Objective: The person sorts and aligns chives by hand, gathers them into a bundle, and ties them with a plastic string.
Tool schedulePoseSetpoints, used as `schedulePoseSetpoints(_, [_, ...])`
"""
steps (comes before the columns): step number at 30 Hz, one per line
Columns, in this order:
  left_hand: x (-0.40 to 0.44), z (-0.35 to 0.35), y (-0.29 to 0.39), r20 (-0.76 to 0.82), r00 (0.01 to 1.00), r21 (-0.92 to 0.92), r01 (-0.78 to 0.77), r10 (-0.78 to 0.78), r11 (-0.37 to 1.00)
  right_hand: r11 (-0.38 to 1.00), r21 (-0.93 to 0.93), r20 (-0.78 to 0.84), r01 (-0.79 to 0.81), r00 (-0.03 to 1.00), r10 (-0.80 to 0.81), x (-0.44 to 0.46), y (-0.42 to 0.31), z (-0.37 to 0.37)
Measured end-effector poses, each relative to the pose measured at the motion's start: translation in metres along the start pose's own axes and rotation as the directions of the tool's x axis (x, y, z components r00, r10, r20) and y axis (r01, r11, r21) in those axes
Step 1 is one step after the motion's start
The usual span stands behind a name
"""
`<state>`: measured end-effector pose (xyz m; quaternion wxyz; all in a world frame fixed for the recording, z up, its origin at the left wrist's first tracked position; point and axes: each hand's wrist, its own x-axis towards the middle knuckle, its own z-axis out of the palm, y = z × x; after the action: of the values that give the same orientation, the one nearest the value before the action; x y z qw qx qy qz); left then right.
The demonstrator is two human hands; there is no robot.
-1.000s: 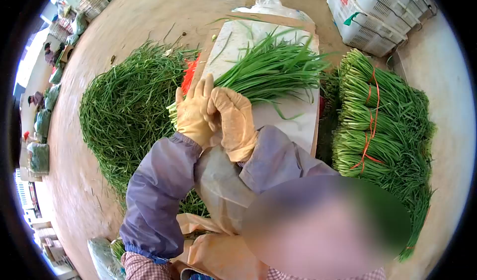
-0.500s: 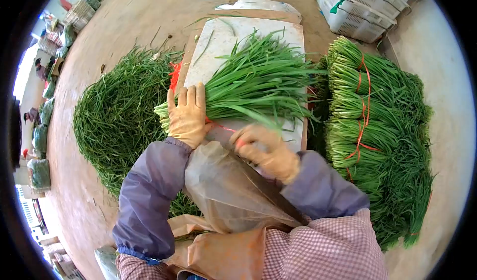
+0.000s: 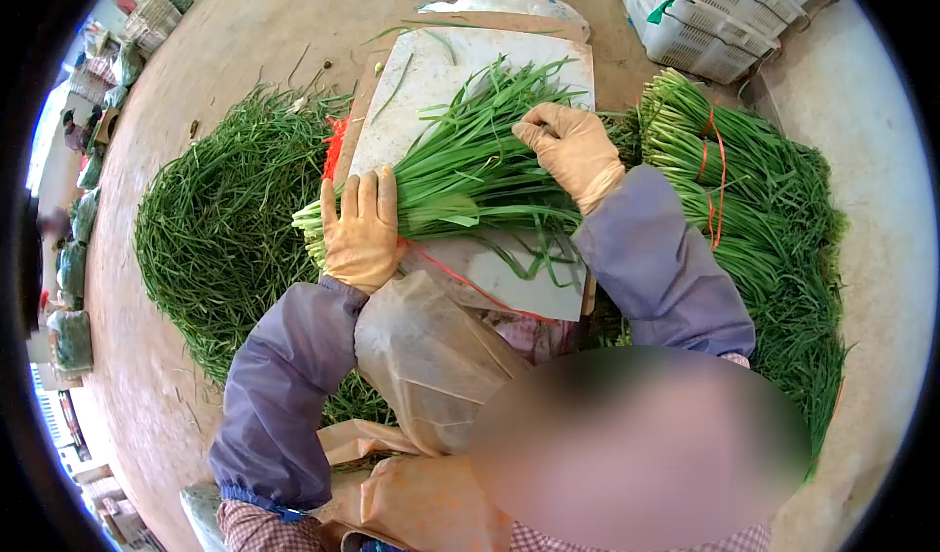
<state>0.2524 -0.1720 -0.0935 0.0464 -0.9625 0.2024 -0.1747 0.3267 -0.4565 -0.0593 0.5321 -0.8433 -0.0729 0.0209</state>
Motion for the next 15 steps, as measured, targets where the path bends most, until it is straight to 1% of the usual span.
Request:
schedulePoseSetpoints(1, [0.000, 0.000, -0.001, -0.005, 1.000, 0.000, 0.000, 0.000, 1.000, 0.982, -0.155, -0.092, 0.109, 0.988, -0.124, 0.002, 0.008, 0.003])
schedulePoseSetpoints(2, [-0.001, 0.000, -0.001, -0.014, 1.000, 0.003, -0.001, 0.001, 1.000, 0.929, -0.314, -0.158, 0.197, 0.954, -0.256, 0.003, 0.015, 0.006])
schedulePoseSetpoints(3, [-0.001, 0.001, -0.001, -0.021, 1.000, 0.002, -0.001, 0.001, 1.000, 0.843, -0.471, -0.199, 0.260, 0.899, -0.389, 0.003, 0.019, 0.008])
schedulePoseSetpoints(4, [-0.002, 0.002, -0.001, -0.030, 1.000, 0.002, -0.003, 0.003, 1.000, 0.911, -0.304, -0.243, 0.277, 0.903, -0.355, 0.004, 0.021, 0.008])
schedulePoseSetpoints(6, [-0.002, 0.002, 0.001, -0.035, 0.999, 0.010, 0.001, -0.001, 1.000, 0.975, -0.117, -0.384, 0.191, 0.896, -0.221, 0.007, 0.029, -0.004])
schedulePoseSetpoints(7, [-0.002, 0.002, 0.001, -0.036, 0.999, 0.014, 0.005, -0.004, 1.000, 0.988, -0.016, -0.441, 0.151, 0.886, -0.143, 0.007, 0.018, -0.006])
schedulePoseSetpoints(8, [-0.003, 0.002, 0.000, -0.038, 0.999, 0.011, 0.007, -0.007, 1.000, 0.949, 0.315, -0.402, 0.013, 0.908, 0.121, -0.002, 0.004, -0.013])
schedulePoseSetpoints(9, [-0.002, 0.002, 0.000, -0.040, 0.999, 0.007, 0.008, -0.007, 1.000, 0.956, 0.294, -0.298, 0.004, 0.951, 0.088, -0.011, -0.011, -0.011])
schedulePoseSetpoints(11, [-0.002, 0.003, 0.001, -0.051, 0.999, 0.001, 0.012, -0.012, 1.000, 0.969, 0.247, -0.081, -0.006, 0.996, 0.027, -0.026, -0.029, -0.003])
schedulePoseSetpoints(12, [-0.002, 0.004, 0.002, -0.059, 0.998, 0.000, 0.015, -0.015, 1.000, 0.975, 0.211, 0.037, 0.066, 0.996, -0.076, -0.033, -0.031, 0.000])
schedulePoseSetpoints(13, [-0.003, 0.004, 0.002, -0.067, 0.998, -0.001, 0.019, -0.019, 1.000, 0.975, 0.125, 0.111, 0.186, 0.973, -0.200, -0.035, -0.025, 0.003])
schedulePoseSetpoints(14, [-0.003, 0.004, 0.002, -0.072, 0.997, -0.004, 0.021, -0.021, 1.000, 0.935, -0.021, 0.091, 0.354, 0.932, -0.351, -0.036, -0.023, 0.009])
schedulePoseSetpoints(15, [-0.003, 0.004, 0.002, -0.076, 0.997, -0.008, 0.024, -0.024, 1.000, 0.848, -0.168, 0.095, 0.503, 0.865, -0.494, -0.037, -0.021, 0.017])
